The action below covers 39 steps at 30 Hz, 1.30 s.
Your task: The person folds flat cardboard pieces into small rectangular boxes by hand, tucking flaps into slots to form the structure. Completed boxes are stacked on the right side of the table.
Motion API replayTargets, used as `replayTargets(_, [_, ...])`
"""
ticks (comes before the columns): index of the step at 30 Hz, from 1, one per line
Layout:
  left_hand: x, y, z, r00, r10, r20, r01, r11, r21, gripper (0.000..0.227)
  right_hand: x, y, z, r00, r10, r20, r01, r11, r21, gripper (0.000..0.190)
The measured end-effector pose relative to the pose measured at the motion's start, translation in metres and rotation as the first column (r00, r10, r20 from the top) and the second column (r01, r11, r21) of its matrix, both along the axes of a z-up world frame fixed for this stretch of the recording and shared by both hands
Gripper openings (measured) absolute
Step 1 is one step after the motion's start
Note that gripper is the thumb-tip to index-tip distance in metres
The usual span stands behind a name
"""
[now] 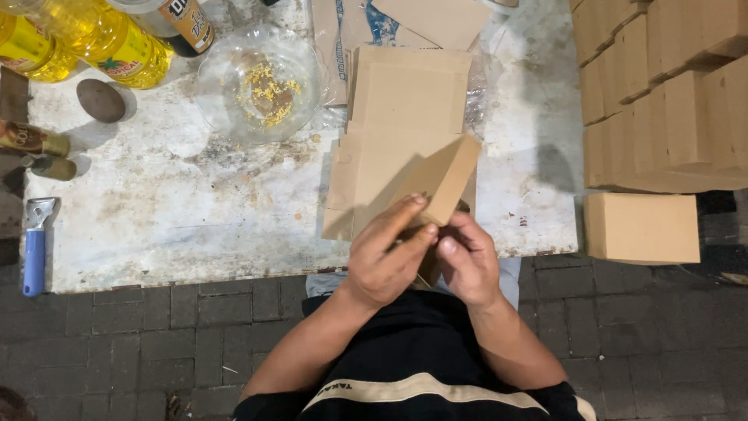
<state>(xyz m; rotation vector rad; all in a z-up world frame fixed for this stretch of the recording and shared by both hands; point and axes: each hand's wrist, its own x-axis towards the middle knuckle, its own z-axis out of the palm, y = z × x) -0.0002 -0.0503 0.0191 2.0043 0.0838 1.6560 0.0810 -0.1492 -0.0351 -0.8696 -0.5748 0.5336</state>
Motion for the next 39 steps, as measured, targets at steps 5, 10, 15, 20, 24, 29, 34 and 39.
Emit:
replayTargets(5, [-0.011, 0.035, -0.011, 0.994, 0.097, -0.055, -0.108, 0.962, -0.253, 0.014, 0.025, -0.003, 0.031, 0.731, 0.085, 0.677, 0.254, 0.887, -0.385, 0.048])
replayTargets(10, [-0.043, 0.068, -0.040, 0.997, 0.040, 0.061, 0.023, 0.620, -0.784, 0.038, 0.036, -0.019, 0.027, 0.780, 0.186, 0.597, 0.385, 0.610, -0.693, 0.046])
replayTargets(15, [-0.047, 0.075, -0.078, 0.973, 0.047, 0.225, 0.182, 0.441, -0.879, 0.039, 0.030, -0.010, 0.030, 0.849, 0.333, 0.409, 0.250, 0.429, -0.868, 0.052])
replayTargets(20, [-0.064, 0.074, -0.124, 0.990, -0.140, 0.012, 0.080, 0.492, -0.867, 0.036, 0.025, -0.001, 0.039, 0.852, 0.347, 0.393, 0.247, 0.394, -0.885, 0.074])
replayTargets(24, [-0.059, 0.065, -0.064, 0.969, -0.242, -0.059, 0.103, 0.607, -0.788, 0.034, 0.023, 0.003, 0.050, 0.853, 0.346, 0.391, 0.223, 0.436, -0.872, 0.074])
replayTargets(29, [-0.048, 0.052, -0.033, 0.922, -0.255, -0.293, 0.091, 0.875, -0.476, 0.038, 0.026, -0.002, 0.021, 0.802, 0.343, 0.489, 0.206, 0.611, -0.765, 0.073])
replayTargets(34, [-0.043, 0.044, -0.020, 0.886, -0.166, -0.433, 0.018, 0.945, -0.325, 0.038, 0.012, 0.004, 0.009, 0.874, 0.241, 0.422, 0.028, 0.842, -0.538, 0.059])
replayTargets(39, [-0.040, 0.043, -0.020, 0.831, -0.106, -0.546, -0.014, 0.977, -0.211, 0.035, 0.005, 0.009, 0.004, 0.867, 0.204, 0.455, -0.010, 0.920, -0.392, 0.074])
